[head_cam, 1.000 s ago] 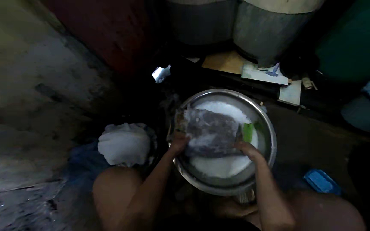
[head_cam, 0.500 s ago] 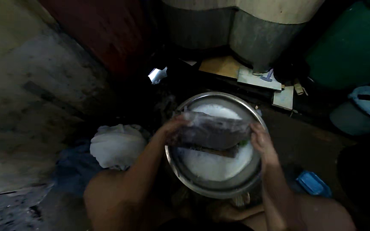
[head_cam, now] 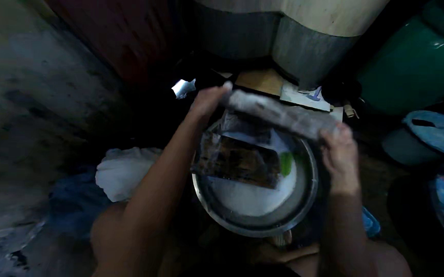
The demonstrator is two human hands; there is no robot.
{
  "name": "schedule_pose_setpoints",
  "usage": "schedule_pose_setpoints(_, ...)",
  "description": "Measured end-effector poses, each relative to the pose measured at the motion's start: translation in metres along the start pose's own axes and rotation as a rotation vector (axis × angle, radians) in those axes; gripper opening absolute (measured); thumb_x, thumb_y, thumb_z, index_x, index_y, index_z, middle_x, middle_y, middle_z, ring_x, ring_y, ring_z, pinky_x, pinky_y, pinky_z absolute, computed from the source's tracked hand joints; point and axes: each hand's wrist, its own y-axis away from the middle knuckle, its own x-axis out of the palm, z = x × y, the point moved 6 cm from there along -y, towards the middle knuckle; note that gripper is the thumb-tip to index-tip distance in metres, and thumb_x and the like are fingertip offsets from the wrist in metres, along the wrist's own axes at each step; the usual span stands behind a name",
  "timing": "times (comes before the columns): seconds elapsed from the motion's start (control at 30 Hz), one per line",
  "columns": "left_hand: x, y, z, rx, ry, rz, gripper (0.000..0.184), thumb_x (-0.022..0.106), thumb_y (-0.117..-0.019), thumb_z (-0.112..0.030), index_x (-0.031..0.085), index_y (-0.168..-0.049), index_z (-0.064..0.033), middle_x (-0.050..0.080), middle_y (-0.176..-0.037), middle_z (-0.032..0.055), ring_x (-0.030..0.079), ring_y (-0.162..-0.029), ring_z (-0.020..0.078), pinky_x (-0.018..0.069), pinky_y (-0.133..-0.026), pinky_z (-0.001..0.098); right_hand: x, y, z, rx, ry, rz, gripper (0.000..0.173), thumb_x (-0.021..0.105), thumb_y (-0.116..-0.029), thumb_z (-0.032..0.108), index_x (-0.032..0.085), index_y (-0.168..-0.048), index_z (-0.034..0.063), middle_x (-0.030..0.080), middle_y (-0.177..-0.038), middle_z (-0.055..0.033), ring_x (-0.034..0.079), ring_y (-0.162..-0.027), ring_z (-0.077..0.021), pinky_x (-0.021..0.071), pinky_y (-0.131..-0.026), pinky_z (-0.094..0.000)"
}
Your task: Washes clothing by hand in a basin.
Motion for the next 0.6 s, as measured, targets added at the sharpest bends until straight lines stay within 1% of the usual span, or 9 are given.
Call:
schedule_pose_setpoints(0.07, -0.001, 0.032, 0.084, -0.128, -0.154, 0.012, 0.042, 0.055, -0.1062, -0.035, 0.064, -0.124, 0.0023, 0.066, -0.117, 0.0227, 0.063, -0.107, 0.0318, 0.0506, -0.096, 0.0538, 0.007, 0.029, -0.084, 0.245, 0.097, 0.027, 0.068, 0.068, -0.094, 0.004, 0.035, -0.154, 0.004, 0.058, -0.136, -0.0165, 0.064, -0.111, -0.0199, 0.0584, -0.089, -0.037)
schedule_pose_setpoints(0.13, 0.0, 0.06, 0.18, -0.234, -0.407, 0.043, 0.041, 0.062, -0.103, -0.032, 0.063, -0.126, 0.0021, 0.061, -0.131, 0.0254, 0.058, -0.122, 0.0399, 0.0464, -0.103, 0.06, 0.017, 0.06, -0.173, 0.536, 0.223, 0.162, 0.058, 0.064, -0.099, 0.007, 0.039, -0.151, -0.0003, 0.057, -0.138, -0.0207, 0.062, -0.118, -0.0259, 0.055, -0.096, -0.0423)
schedule_pose_setpoints(0.17, 0.002, 0.072, 0.215, -0.231, -0.538, 0.063, 0.041, 0.065, -0.1004, -0.031, 0.067, -0.126, 0.0005, 0.053, -0.143, 0.0248, 0.048, -0.134, 0.0428, 0.0377, -0.111, 0.063, 0.019, 0.072, -0.207, 0.643, 0.294, 0.245, 0.049, 0.059, -0.1029, 0.011, 0.044, -0.148, -0.0012, 0.058, -0.138, -0.0214, 0.062, -0.119, -0.0283, 0.0545, -0.098, -0.044)
schedule_pose_setpoints(0.2, 0.005, 0.081, 0.234, -0.174, -0.657, 0.08, 0.039, 0.065, -0.0991, -0.031, 0.07, -0.125, -0.0027, 0.047, -0.151, 0.0242, 0.04, -0.142, 0.0448, 0.0309, -0.114, 0.0642, 0.019, 0.075, -0.229, 0.69, 0.385, 0.276, 0.043, 0.057, -0.1049, 0.014, 0.049, -0.144, -0.0019, 0.061, -0.136, -0.0221, 0.064, -0.118, -0.0304, 0.0542, -0.098, -0.0459)
schedule_pose_setpoints(0.27, 0.01, 0.091, 0.242, -0.074, -0.755, 0.052, 0.036, 0.065, -0.0987, -0.034, 0.073, -0.122, -0.0076, 0.043, -0.155, 0.0235, 0.034, -0.146, 0.0454, 0.0258, -0.117, 0.0641, 0.01, 0.06, -0.236, 0.61, 0.594, 0.169, 0.04, 0.058, -0.1057, 0.021, 0.057, -0.137, -0.003, 0.064, -0.13, -0.0238, 0.066, -0.115, -0.0336, 0.0532, -0.099, -0.049)
schedule_pose_setpoints(0.37, 0.01, 0.089, 0.243, -0.055, -0.74, -0.05, 0.038, 0.068, -0.0964, -0.039, 0.076, -0.116, -0.0081, 0.04, -0.157, 0.0244, 0.028, -0.149, 0.0462, 0.0202, -0.119, 0.0641, -0.003, 0.016, -0.218, 0.44, 0.814, -0.022, 0.055, 0.062, -0.103, 0.029, 0.049, -0.144, -0.0055, 0.055, -0.141, -0.0306, 0.054, -0.132, -0.0435, 0.043, -0.112, -0.0537)
schedule_pose_setpoints(0.43, 0.007, 0.085, 0.251, -0.065, -0.723, -0.069, 0.039, 0.07, -0.0956, -0.04, 0.076, -0.116, -0.0075, 0.035, -0.16, 0.0237, 0.02, -0.153, 0.0459, 0.0135, -0.122, 0.0632, -0.005, -0.008, -0.225, 0.438, 0.892, -0.059, 0.068, 0.068, -0.0989, 0.036, 0.045, -0.147, -0.0068, 0.047, -0.146, -0.0345, 0.045, -0.138, -0.0476, 0.0384, -0.115, -0.0547)
schedule_pose_setpoints(0.5, 0.005, 0.084, 0.259, -0.067, -0.715, -0.052, 0.038, 0.07, -0.0954, -0.039, 0.075, -0.118, -0.0082, 0.032, -0.163, 0.0212, 0.021, -0.153, 0.0435, 0.0192, -0.122, 0.0607, 0.002, -0.018, -0.246, 0.514, 0.966, 0.0, 0.078, 0.069, -0.0971, 0.041, 0.04, -0.149, -0.0091, 0.043, -0.15, -0.036, 0.042, -0.142, -0.0481, 0.0366, -0.117, -0.0551)
schedule_pose_setpoints(0.6, 0.004, 0.081, 0.263, -0.114, -0.684, 0.005, 0.036, 0.071, -0.0955, -0.037, 0.074, -0.121, -0.0113, 0.028, -0.166, 0.0161, 0.022, -0.154, 0.0397, 0.0244, -0.121, 0.0587, 0.014, -0.016, -0.264, 0.567, 1.056, 0.041, 0.078, 0.067, -0.0976, 0.045, 0.043, -0.146, -0.0104, 0.043, -0.15, -0.035, 0.044, -0.141, -0.0462, 0.039, -0.116, -0.0548)
